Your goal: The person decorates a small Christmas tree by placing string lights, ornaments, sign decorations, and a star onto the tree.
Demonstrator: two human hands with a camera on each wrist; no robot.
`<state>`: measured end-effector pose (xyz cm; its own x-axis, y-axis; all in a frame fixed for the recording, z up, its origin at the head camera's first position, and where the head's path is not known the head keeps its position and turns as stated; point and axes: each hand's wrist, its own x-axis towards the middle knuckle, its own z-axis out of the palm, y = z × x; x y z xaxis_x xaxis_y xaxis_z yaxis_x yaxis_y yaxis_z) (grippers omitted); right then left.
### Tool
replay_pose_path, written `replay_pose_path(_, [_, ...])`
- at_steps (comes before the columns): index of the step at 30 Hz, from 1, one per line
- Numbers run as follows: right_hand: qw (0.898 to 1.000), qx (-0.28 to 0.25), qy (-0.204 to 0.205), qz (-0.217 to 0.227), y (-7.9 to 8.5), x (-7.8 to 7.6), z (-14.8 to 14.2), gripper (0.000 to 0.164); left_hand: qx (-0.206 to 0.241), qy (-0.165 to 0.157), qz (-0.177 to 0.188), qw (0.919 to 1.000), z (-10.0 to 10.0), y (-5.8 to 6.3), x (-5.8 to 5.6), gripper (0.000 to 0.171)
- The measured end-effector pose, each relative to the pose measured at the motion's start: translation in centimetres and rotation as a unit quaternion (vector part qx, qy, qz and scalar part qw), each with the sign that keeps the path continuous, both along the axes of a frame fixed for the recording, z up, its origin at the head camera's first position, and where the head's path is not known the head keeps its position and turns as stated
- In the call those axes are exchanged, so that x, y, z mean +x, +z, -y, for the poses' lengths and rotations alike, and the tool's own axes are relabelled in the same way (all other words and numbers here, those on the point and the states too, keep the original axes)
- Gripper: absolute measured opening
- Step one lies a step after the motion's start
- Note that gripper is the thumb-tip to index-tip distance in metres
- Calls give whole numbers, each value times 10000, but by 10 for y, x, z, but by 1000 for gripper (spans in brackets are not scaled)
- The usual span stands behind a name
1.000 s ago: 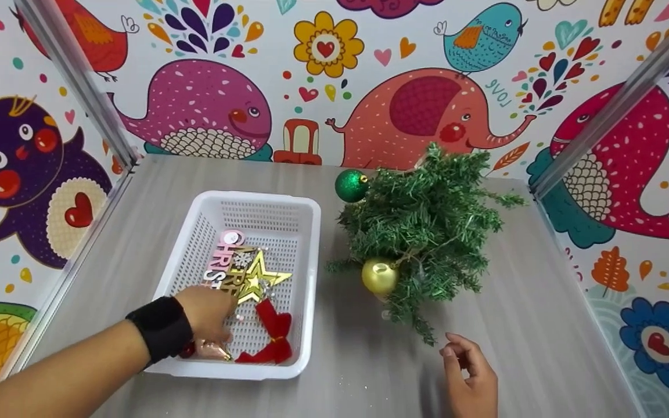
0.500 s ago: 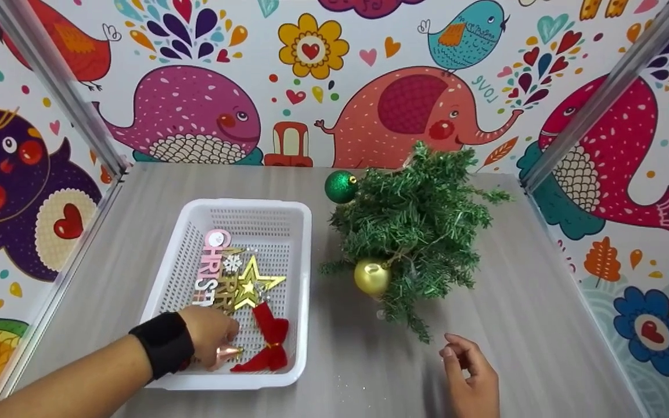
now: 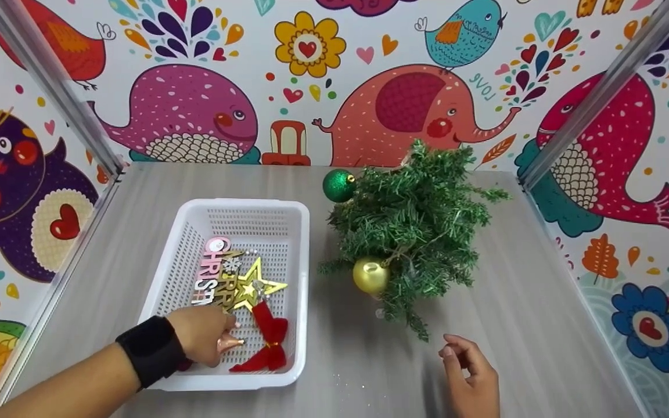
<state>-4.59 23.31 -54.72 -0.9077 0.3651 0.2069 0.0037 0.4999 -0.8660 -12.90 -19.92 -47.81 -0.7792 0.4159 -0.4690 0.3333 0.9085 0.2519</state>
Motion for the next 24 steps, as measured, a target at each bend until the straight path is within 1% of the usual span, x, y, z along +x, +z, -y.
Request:
replay_pose_path(2, [10000,-19,45,-47,1,0,1,19,220,51,-31,9997,2,9,2,28])
replay_pose_path(3, [10000,-22,64,-66,2,0,1,19,351,56,-103,9993,2,13,2,29])
replay_pose_path(4, [9999,-33,77,-80,2,0,2,18,478,-16,-252,9985,3,18,3,29])
replay_pose_path(6, [9999,-62,118,-109,4,0,4,18,735,-257,-703,9945,3,26,3,24])
replay_pose_path(8, [9998,-57,155,-121,7,0,6,17,915,-418,-1329,9860,1,32,4,20])
replay_pose_path(10, [9997,-62,213,-135,10,0,9,17,1067,-441,-1999,9730,-2,37,6,20])
replay_pose_path(12, [9993,-78,314,-193,14,0,12,17,1262,-163,-2389,9627,-8,42,10,30])
replay_pose_path(14, [9982,-124,473,-336,18,0,16,18,1606,132,-2614,9517,-16,47,16,39])
replay_pose_path(15, [9973,-171,570,-432,19,0,18,18,1840,287,-2674,9454,-20,49,19,44])
replay_pose_path(17, [9944,-231,790,-660,23,-1,24,19,2457,561,-2618,9316,-32,52,25,47])
replay_pose_path(19, [9881,-269,1132,-1004,26,-2,32,21,3148,743,-2510,9123,-45,54,31,49])
replay_pose_path(21, [9797,-283,1506,-1292,30,-3,43,24,3727,865,-2389,8925,-60,54,38,48])
replay_pose_path(23, [9679,-296,1887,-1633,34,-4,53,28,4210,944,-2174,8755,-76,52,43,48])
replay_pose_path(24, [9615,-337,2085,-1760,37,-4,59,31,4392,981,-2081,8685,-83,51,46,49])
